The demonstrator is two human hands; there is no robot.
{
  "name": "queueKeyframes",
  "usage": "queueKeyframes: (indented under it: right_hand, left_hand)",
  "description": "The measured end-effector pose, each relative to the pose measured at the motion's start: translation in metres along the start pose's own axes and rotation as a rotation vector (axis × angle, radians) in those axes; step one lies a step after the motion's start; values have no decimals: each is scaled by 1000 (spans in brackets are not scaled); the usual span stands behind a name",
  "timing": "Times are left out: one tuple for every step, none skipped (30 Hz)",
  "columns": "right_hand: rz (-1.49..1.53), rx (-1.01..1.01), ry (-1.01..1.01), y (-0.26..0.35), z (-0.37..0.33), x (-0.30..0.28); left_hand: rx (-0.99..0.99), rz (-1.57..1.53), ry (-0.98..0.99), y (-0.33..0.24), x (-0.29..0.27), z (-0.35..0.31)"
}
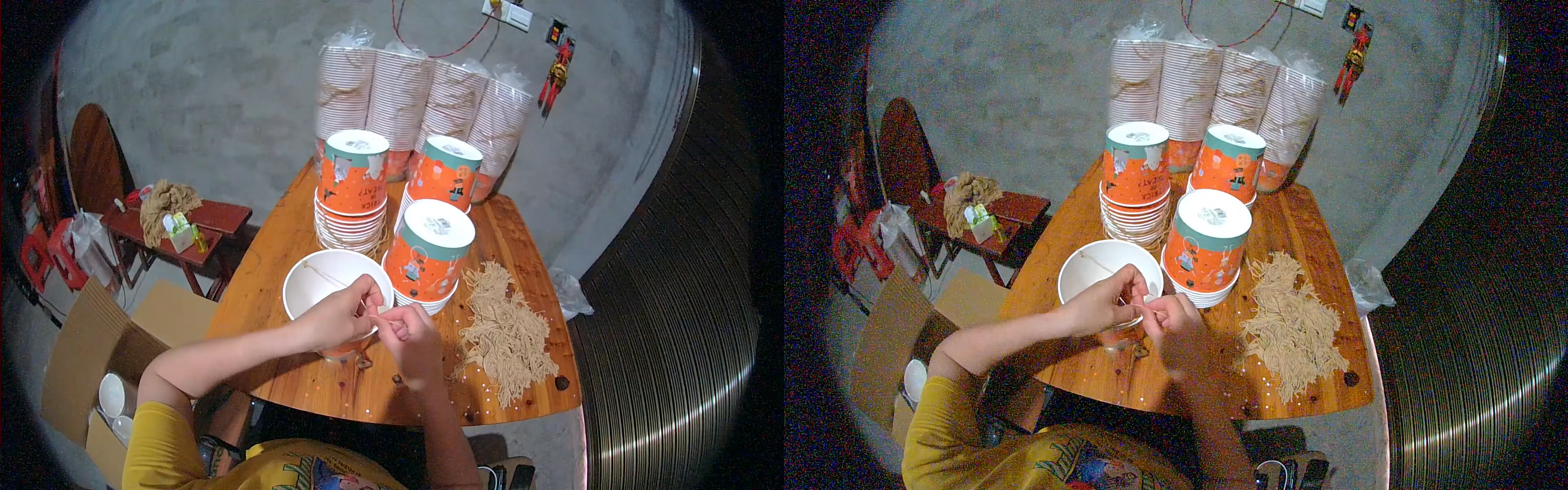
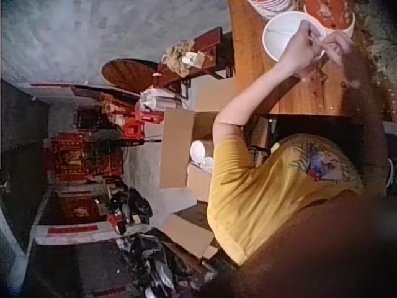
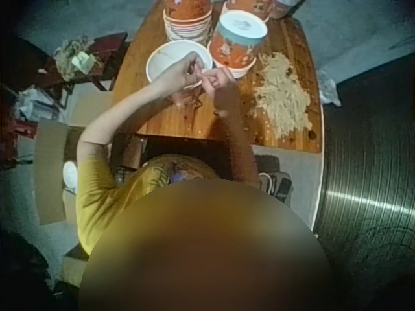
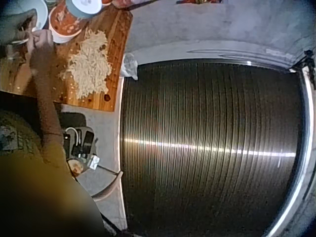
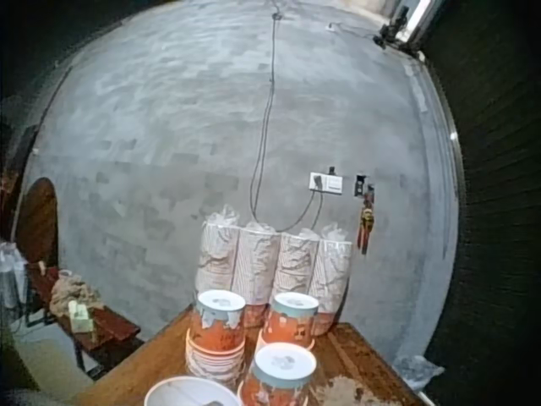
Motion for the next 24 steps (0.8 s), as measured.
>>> queueKeyframes:
  right_hand:
    - [-39,-57,-2,5,2,-2]
    - [-40,-56,-2,7,4,-3]
    - [-21,-25,11,9,5,-4]
    - [-3,7,24,9,6,-4]
    - [-2,4,24,9,5,-3]
    - [13,21,24,6,4,-2]
    - [27,37,23,5,4,-1]
    - [28,36,24,4,3,0]
    - [60,76,18,2,2,1]
    - [91,117,12,0,1,2]
    - [92,116,12,0,0,3]
    - [93,123,12,-1,0,3]
    - [95,129,12,-2,0,4]
    - [94,129,12,-2,-1,4]
    - [105,138,15,-4,-2,5]
    - [115,147,18,-4,-2,5]
    - [115,147,19,-4,-2,5]
    - [96,127,22,-2,-1,5]
    - [77,106,25,-1,0,4]
    - [76,107,25,-1,0,4]
    - [84,103,23,-1,0,4]
    - [91,100,21,-1,0,4]
    - [92,99,22,0,0,4]
    - [73,87,29,2,1,4]
  left_hand:
    - [0,0,0,-5,0,-2]
    - [-42,14,-15,-16,-2,-5]
    - [-83,29,-30,-20,-3,-6]
    - [-83,28,-28,-18,-2,-5]
    - [-8,83,-48,-18,-2,-5]
    - [68,138,-67,-18,-2,-5]
    - [68,139,-69,-15,-3,-4]
    - [95,136,-69,-12,-5,-3]
    - [121,134,-70,-9,-6,-3]
    - [121,134,-71,-6,-7,-3]
    - [136,199,-67,-4,-7,-4]
    - [152,265,-63,-3,-7,-4]
    - [151,265,-64,-4,-7,-5]
    - [107,290,-58,-4,-6,-5]
    - [63,314,-52,-4,-5,-5]
    - [63,313,-52,-5,-5,-6]
    - [83,314,-71,-8,-6,-8]
    - [103,315,-89,-10,-7,-9]
    - [103,314,-89,-10,-5,-9]
    - [139,335,-149,-13,-4,-11]
    - [176,356,-208,-15,-3,-12]
    - [177,355,-207,-14,-2,-11]
    - [172,360,-231,-12,-2,-11]
    - [167,365,-255,-11,-3,-11]
Point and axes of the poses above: each hand's wrist, its own z-axis towards the middle knuckle, its own x-axis out of the palm, y = z × x, the point moved 4 cm from there along z, towards the middle knuckle, and after that the axes turned 10 degrees about -x, right-handed, at the moved point
